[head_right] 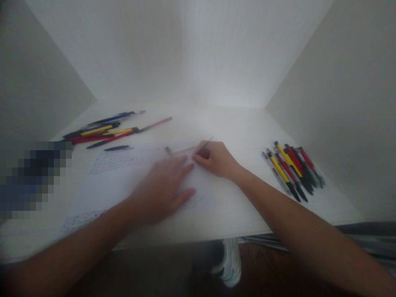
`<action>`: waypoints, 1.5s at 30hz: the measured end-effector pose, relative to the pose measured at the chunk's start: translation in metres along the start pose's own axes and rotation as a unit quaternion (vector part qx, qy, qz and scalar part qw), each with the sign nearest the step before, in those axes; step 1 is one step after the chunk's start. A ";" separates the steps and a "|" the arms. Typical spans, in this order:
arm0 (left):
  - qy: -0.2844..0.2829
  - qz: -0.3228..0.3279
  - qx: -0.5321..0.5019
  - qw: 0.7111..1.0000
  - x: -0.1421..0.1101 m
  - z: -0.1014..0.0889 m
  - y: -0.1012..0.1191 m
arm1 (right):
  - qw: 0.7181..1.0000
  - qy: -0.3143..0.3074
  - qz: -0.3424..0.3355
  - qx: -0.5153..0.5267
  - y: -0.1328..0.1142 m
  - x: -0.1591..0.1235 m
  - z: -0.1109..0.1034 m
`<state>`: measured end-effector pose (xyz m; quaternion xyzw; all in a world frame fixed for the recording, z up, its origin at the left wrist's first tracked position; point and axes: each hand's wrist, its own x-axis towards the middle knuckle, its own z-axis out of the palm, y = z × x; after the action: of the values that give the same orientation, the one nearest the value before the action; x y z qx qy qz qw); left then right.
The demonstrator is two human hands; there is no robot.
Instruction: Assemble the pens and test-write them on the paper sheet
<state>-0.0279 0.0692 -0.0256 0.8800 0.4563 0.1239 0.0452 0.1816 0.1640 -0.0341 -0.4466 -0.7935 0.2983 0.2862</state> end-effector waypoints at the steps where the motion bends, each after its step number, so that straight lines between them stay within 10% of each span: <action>1: 0.001 0.000 0.000 1.000 0.000 0.000 0.000 | 1.000 -0.001 -0.001 0.000 0.000 0.000 0.000; 45: -0.005 0.003 0.019 1.000 0.001 -0.001 0.001 | 0.999 0.025 -0.023 0.007 -0.003 0.000 0.000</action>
<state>-0.0272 0.0694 -0.0241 0.8828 0.4555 0.1107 0.0300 0.1800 0.1625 -0.0325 -0.4337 -0.7941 0.2854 0.3160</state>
